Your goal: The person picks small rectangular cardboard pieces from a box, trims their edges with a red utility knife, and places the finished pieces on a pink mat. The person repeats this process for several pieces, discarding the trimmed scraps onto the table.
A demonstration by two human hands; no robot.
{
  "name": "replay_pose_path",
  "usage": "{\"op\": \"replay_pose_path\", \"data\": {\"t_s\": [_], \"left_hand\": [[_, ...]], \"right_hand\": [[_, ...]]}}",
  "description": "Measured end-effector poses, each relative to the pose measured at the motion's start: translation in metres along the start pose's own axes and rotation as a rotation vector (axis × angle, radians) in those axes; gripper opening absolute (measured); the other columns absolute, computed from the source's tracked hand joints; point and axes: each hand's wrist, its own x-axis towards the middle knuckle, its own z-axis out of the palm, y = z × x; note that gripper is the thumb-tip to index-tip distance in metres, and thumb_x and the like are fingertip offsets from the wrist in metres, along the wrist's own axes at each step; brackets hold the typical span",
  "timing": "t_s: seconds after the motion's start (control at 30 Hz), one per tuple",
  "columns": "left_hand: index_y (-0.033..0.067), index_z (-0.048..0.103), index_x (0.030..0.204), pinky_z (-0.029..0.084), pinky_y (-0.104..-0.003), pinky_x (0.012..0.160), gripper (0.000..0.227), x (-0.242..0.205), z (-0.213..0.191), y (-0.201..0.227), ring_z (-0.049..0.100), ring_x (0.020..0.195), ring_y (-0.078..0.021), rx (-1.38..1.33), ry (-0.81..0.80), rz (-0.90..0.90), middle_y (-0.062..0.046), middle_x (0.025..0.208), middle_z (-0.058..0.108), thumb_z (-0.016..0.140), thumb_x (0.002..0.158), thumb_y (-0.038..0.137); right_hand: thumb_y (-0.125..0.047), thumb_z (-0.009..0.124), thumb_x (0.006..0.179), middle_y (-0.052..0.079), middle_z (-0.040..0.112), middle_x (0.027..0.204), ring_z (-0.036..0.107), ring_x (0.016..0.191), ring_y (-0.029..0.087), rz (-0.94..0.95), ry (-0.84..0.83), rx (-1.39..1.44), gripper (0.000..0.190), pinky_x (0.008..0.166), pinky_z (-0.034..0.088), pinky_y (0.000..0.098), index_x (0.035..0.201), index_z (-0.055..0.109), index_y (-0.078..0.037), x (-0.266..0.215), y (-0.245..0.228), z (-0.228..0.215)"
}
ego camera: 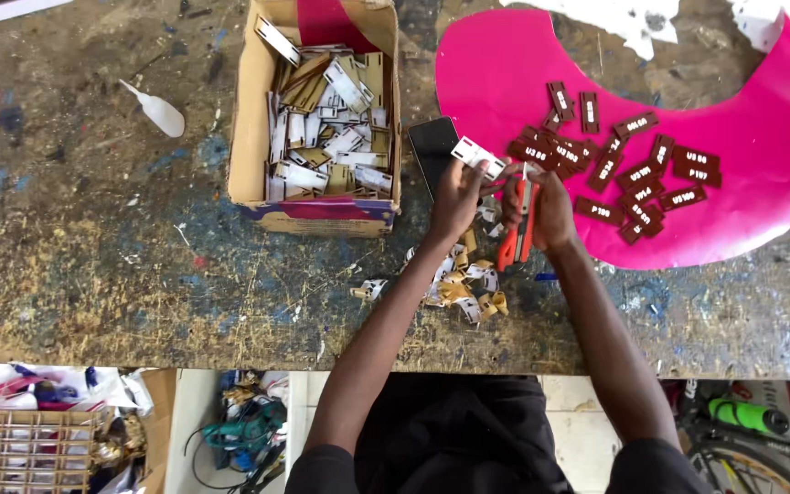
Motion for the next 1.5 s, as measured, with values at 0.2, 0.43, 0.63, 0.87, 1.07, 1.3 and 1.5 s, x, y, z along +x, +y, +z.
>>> {"op": "replay_pose_path", "data": {"t_s": [0.2, 0.43, 0.63, 0.87, 1.07, 1.3, 1.5], "left_hand": [[-0.0055, 0.05, 0.165, 0.071, -0.055, 0.098, 0.053, -0.013, 0.011, 0.027, 0.078, 0.119, -0.0407, 0.017, -0.014, 0.075, -0.035, 0.141, 0.072, 0.068, 0.119, 0.015], [-0.0051, 0.059, 0.156, 0.07, -0.052, 0.1, 0.051, -0.028, 0.038, 0.059, 0.082, 0.113, -0.0363, -0.022, 0.064, 0.0, -0.029, 0.131, 0.078, 0.078, 0.11, 0.008], [-0.0002, 0.07, 0.147, 0.069, -0.051, 0.104, 0.04, -0.04, 0.054, 0.08, 0.082, 0.116, -0.0405, -0.108, 0.083, -0.043, -0.028, 0.131, 0.081, 0.08, 0.112, 0.017], [0.0009, 0.048, 0.169, 0.057, -0.06, 0.12, 0.057, -0.055, 0.061, 0.085, 0.069, 0.136, -0.0502, -0.194, 0.047, -0.028, -0.029, 0.155, 0.067, 0.068, 0.12, 0.022], [0.0043, 0.052, 0.165, 0.06, -0.047, 0.119, 0.05, -0.058, 0.049, 0.071, 0.077, 0.13, -0.0384, -0.159, -0.014, -0.048, -0.028, 0.142, 0.076, 0.067, 0.119, 0.015], [-0.0031, 0.052, 0.161, 0.058, -0.053, 0.122, 0.048, -0.056, 0.053, 0.08, 0.074, 0.134, -0.0426, -0.139, -0.018, -0.032, -0.032, 0.146, 0.073, 0.066, 0.119, 0.017], [-0.0051, 0.059, 0.153, 0.058, -0.054, 0.121, 0.041, -0.057, 0.054, 0.082, 0.074, 0.133, -0.043, -0.142, -0.037, -0.017, -0.033, 0.141, 0.076, 0.066, 0.119, 0.016]], "right_hand": [[-0.029, 0.053, 0.117, 0.01, 0.06, 0.089, 0.063, 0.065, 0.019, -0.014, 0.112, 0.039, 0.02, 0.052, 0.055, 0.0294, 0.12, 0.059, -0.01, 0.005, 0.002, -0.013], [-0.028, 0.06, 0.121, 0.019, 0.074, 0.099, 0.076, 0.073, 0.027, -0.112, 0.185, -0.13, 0.017, 0.057, 0.065, 0.0372, 0.123, 0.059, -0.011, -0.009, -0.027, 0.008], [-0.025, 0.055, 0.122, 0.02, 0.07, 0.076, 0.073, 0.055, 0.03, -0.159, 0.125, -0.546, 0.017, 0.046, 0.062, 0.0396, 0.119, 0.064, -0.011, -0.032, -0.045, 0.033], [-0.023, 0.059, 0.121, 0.007, 0.066, 0.059, 0.069, 0.051, 0.019, -0.228, 0.074, -0.867, 0.024, 0.051, 0.057, 0.0319, 0.11, 0.078, -0.013, -0.032, -0.027, 0.027], [-0.02, 0.055, 0.123, 0.008, 0.069, 0.066, 0.063, 0.056, 0.018, -0.334, 0.094, -0.917, 0.03, 0.057, 0.054, 0.0339, 0.107, 0.078, -0.01, -0.038, -0.029, 0.046], [-0.018, 0.057, 0.122, 0.009, 0.065, 0.065, 0.061, 0.063, 0.017, -0.368, 0.131, -0.955, 0.026, 0.06, 0.054, 0.0382, 0.107, 0.077, -0.009, -0.046, -0.034, 0.062], [-0.018, 0.058, 0.122, 0.008, 0.061, 0.061, 0.059, 0.061, 0.017, -0.384, 0.147, -0.963, 0.028, 0.061, 0.053, 0.0357, 0.102, 0.076, -0.01, -0.048, -0.037, 0.07]]}}
